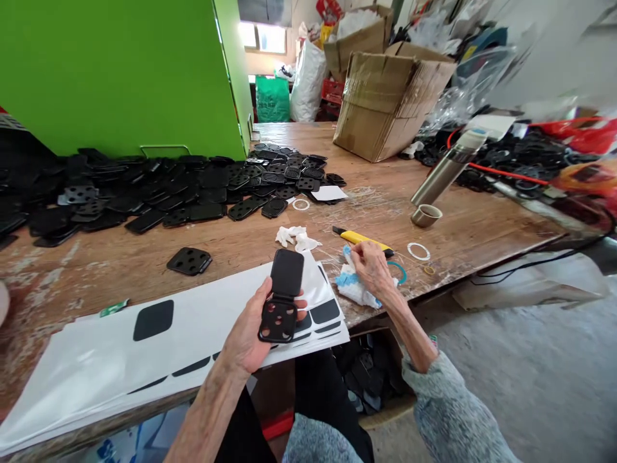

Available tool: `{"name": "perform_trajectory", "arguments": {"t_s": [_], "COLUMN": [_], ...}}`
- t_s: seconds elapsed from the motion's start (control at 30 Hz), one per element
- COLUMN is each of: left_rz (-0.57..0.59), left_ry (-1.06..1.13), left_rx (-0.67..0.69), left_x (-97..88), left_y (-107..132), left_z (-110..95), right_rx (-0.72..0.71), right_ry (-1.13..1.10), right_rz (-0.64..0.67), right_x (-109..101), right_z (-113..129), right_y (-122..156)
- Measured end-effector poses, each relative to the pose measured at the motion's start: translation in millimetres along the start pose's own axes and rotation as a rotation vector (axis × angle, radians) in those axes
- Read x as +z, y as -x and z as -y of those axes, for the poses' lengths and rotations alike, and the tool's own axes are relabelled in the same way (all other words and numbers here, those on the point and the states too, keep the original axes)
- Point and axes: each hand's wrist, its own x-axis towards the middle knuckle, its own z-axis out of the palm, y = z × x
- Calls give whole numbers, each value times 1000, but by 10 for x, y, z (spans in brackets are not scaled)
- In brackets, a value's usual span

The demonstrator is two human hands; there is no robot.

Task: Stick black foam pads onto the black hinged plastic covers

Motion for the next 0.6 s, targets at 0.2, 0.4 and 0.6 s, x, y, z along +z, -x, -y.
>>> {"name": "perform_trajectory", "arguments": {"t_s": [0.2, 0.4, 0.6], "left_rz": [34, 58, 42], "left_ry": [35, 40, 78], "left_rx": [-55, -84, -77], "left_x": [170, 348, 494], "left_y": [-114, -240, -292], "left_z": [13, 69, 175], "right_rx": [-70, -303, -527], "right_ry": [-131, -241, -138], "right_rz": [-71, -2, 73], "right_x": [-260, -296, -163], "right_z": [189, 399, 528], "right_y": [220, 359, 371]}}
